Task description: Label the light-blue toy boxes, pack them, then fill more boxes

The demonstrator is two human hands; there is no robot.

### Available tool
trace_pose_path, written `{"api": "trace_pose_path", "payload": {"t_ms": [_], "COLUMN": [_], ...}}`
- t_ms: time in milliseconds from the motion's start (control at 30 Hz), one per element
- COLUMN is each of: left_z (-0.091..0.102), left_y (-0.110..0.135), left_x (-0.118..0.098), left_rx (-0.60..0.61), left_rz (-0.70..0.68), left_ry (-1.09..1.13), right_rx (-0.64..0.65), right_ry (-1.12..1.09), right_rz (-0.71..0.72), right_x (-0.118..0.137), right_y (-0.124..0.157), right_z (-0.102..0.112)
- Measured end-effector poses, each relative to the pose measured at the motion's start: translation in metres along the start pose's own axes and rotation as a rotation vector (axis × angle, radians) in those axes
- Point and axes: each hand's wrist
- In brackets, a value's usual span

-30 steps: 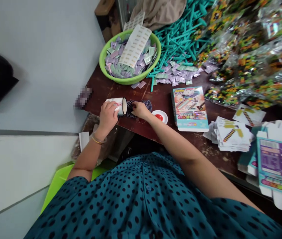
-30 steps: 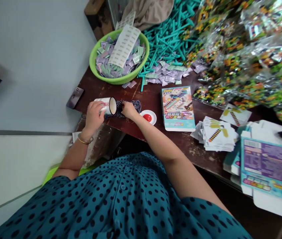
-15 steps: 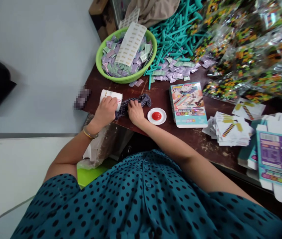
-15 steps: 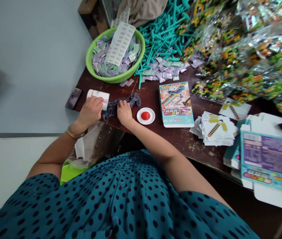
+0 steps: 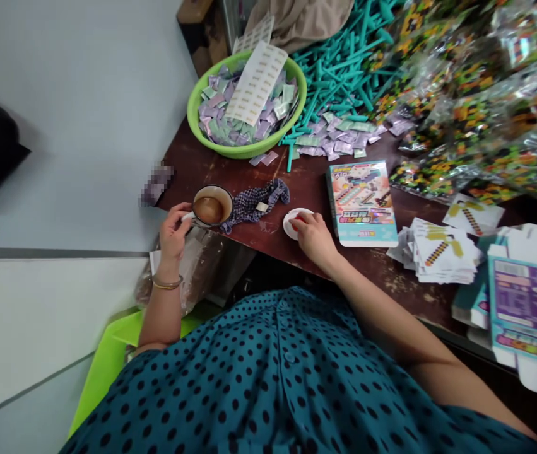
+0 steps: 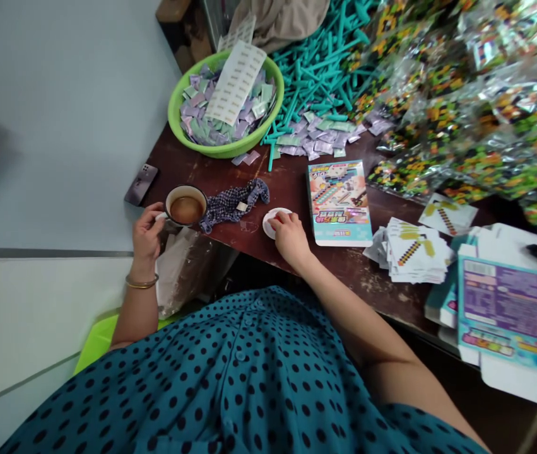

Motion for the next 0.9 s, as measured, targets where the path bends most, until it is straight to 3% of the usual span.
{"api": "trace_pose_path", "payload": {"t_ms": [67,167,267,400,567,700,767,833,900], "left_z": [-0.007,-0.021,-0.033,-0.041,-0.044,-0.046,-0.046,-0.044,-0.043], "left_y": [0.010,0.018,0.020,0.019,0.017,0.004,-0.014,-0.039,-0.071], "left_x": [-0.004,-0.015,-0.023,-0.018,0.000,0.023,0.038,0.055,0.073], "left_rx": [0.026,0.078,0.139,0.114,0.051,-0.032,-0.102,-0.172,-0.212], "left_rz": [0.006,0.003,0.006,0.057,0.163,0.221,0.264,0.286,0.281], "left_ry": [0.020,0.029,0.055,0.111,0.252,0.417,0.453,0.415,0.323], "right_rx": [-0.126,-0.249,-0.190,-0.101,-0.056,-0.071,-0.160,-0.227,-0.195], "right_ry": [-0.154,-0.343,-0.380,-0.301,-0.257,-0.330,-0.360,-0.287,-0.151], "right_rz": [0.051,0.248,0.455,0.485,0.472,0.487,0.435,0.282,0.190], "right_x": [0.015,0.060,0.107,0.138,0.148,0.142,0.127,0.104,0.082], "right_y": [-0.006,-0.025,-0.047,-0.064,-0.076,-0.109,-0.125,-0.132,-0.124], "right_z": [0.010,0.033,0.048,0.047,0.036,0.035,0.028,0.010,-0.018]}}
Point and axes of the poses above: each hand's wrist, its own y-axis away from the middle knuckle, its own z-axis out of the back of the hand, x = y × z, and after that the axes turned 3 degrees about -x, right-handed
